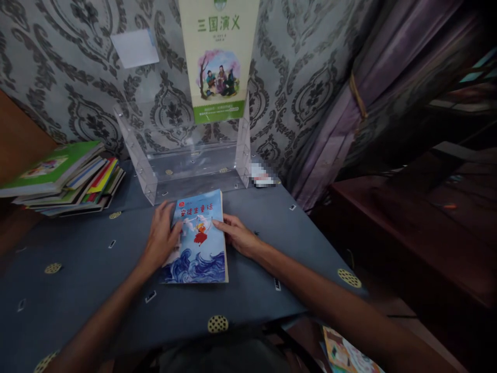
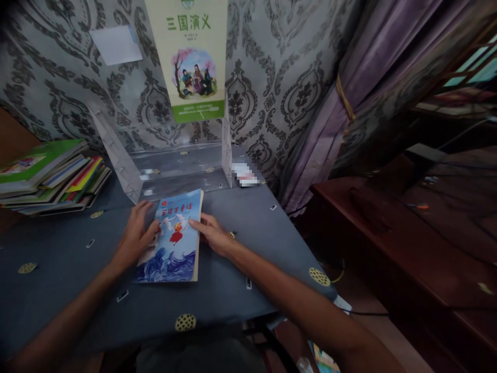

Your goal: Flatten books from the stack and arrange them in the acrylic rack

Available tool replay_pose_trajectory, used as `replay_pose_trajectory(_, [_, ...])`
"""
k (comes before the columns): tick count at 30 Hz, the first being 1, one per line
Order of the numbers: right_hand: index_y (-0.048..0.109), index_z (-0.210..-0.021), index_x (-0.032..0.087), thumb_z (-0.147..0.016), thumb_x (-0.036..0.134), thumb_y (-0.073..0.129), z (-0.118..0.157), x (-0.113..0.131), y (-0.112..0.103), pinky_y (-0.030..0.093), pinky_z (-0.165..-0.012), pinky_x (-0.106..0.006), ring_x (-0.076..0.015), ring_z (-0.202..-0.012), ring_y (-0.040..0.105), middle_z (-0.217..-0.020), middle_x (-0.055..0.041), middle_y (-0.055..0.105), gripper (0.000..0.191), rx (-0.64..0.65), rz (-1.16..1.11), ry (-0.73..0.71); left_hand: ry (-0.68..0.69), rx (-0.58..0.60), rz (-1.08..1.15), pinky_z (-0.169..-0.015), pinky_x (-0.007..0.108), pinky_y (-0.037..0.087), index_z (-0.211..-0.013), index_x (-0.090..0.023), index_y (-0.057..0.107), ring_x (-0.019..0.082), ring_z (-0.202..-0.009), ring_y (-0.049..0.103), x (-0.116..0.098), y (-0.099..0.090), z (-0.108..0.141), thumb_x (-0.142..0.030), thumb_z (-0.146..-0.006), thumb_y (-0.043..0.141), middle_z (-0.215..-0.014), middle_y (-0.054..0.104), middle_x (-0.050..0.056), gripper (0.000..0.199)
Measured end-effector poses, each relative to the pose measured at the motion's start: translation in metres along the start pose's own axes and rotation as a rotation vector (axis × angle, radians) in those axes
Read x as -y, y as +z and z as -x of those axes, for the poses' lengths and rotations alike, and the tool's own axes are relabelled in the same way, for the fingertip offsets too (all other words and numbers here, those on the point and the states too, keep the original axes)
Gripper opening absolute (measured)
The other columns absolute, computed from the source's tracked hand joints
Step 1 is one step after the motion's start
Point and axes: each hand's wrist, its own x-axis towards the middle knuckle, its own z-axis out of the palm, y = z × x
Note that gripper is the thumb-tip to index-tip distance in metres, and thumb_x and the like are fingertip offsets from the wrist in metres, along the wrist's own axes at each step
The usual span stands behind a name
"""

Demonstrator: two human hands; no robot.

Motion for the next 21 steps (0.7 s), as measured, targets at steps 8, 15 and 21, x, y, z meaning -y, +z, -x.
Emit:
replay_pose_trajectory(8, [0.065, -0.12, 0.018, -0.094, 0.069, 0.045, 0.003, 0.002, 0.005, 0.061, -0.076, -0.035, -0.0216, -0.092, 0.073, -0.104, -0.0104, 0.075, 0.061, 0.087, -0.022, 0.058, 0.022, 0.322, -0.178, -0.121, 0.06, 0.027, -0.151, -0.017, 0.038, 0.037, -0.151, 0.029, -0.045, 0.031, 0.026, -0.059, -0.092, 0.054, -0.161, 0.034, 0.021, 0.074])
replay_pose_trajectory(15, [0.062, -0.124, 0.021, -0.087, 0.068, 0.061, 0.01, 0.001, 0.009, 0.057, -0.07, -0.025, -0.0149, -0.082, 0.067, -0.101, -0.0056, 0.072, 0.06, 0.175, 0.019, 0.028, 0.058, 0.35, -0.137, -0.119, 0.063, 0.028, -0.153, -0.02, 0.035, 0.039, -0.15, 0.03, -0.045, 0.047, 0.031, -0.055, -0.087, 0.064, -0.161, 0.035, 0.021, 0.081])
replay_pose_trajectory(21, [0.057, -0.125, 0.021, -0.091, 0.066, 0.056, 0.011, 0.001, 0.007, 0.058, -0.065, -0.025, -0.0123, -0.073, 0.067, -0.101, -0.0057, 0.071, 0.057, 0.241, -0.006, 0.047, -0.014, 0.36, -0.02, -0.119, 0.058, 0.032, -0.148, -0.02, 0.044, 0.035, -0.145, 0.04, -0.048, 0.036, 0.031, -0.046, -0.09, 0.059, -0.156, 0.044, 0.017, 0.066])
